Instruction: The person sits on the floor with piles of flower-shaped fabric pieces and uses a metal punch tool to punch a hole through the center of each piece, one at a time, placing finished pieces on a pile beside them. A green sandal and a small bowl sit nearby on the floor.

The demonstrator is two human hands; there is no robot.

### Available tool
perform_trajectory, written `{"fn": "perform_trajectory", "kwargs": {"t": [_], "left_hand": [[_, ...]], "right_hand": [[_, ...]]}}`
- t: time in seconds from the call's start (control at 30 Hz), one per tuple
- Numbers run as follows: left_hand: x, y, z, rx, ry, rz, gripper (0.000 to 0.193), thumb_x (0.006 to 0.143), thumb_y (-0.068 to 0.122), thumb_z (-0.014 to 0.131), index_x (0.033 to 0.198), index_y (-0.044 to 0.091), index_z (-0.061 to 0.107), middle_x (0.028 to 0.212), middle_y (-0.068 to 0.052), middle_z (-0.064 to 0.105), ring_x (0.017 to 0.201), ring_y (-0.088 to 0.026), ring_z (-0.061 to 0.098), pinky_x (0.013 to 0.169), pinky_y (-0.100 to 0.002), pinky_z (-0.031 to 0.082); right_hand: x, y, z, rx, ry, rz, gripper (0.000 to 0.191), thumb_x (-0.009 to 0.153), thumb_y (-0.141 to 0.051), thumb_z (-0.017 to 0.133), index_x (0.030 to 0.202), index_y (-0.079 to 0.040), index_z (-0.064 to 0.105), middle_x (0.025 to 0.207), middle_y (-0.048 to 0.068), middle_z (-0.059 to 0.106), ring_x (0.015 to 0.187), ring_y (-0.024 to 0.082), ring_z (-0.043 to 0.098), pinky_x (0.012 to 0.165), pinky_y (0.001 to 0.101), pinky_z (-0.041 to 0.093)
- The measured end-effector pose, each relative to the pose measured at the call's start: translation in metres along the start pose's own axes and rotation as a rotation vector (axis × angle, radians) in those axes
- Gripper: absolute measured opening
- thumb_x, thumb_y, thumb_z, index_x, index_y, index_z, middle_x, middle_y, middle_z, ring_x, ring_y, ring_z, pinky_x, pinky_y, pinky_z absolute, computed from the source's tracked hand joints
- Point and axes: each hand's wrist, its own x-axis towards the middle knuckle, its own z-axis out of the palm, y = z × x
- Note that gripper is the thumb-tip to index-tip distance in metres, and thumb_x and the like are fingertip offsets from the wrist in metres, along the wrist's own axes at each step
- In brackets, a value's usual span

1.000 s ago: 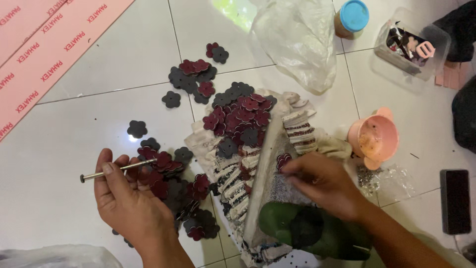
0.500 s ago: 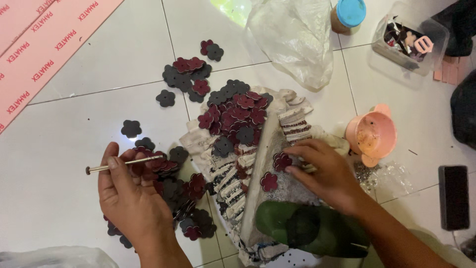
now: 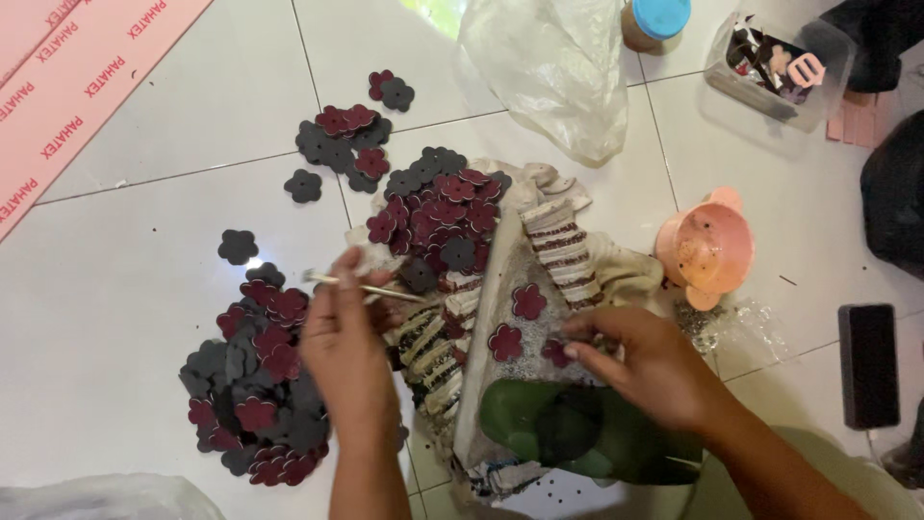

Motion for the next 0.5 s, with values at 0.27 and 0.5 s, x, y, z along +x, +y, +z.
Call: {"fn": "perform_trajectory", "kwargs": {"t": [0.27, 0.5], "left_hand": [[-0.034, -0.042, 0.035, -0.058, -0.261, -0.046, 0.034, 0.099, 0.02, 0.062, 0.131, 0.008, 0.067, 0.1, 0.0, 0.074, 0.086, -0.007, 0.068, 0.075, -0.026, 0.057], [-0.115, -0.019, 0.125, 0.318, -0.406, 0.165, 0.029, 0.094, 0.019, 0.072, 0.12, 0.005, 0.075, 0.096, -0.006, 0.077, 0.085, -0.01, 0.069, 0.075, -0.027, 0.058]], "right_hand": [[-0.105, 0.062, 0.006, -0.031, 0.118, -0.358, 0.065, 0.086, -0.034, 0.07, 0.14, -0.002, 0.054, 0.14, 0.018, 0.058, 0.131, 0.037, 0.05, 0.109, 0.0491, 0.037], [-0.135, 0.096, -0.034, -0.127, -0.006, -0.342, 0.098, 0.071, -0.044, 0.087, 0.147, -0.005, 0.039, 0.15, 0.024, 0.042, 0.139, 0.046, 0.038, 0.112, 0.0552, 0.029]]}}
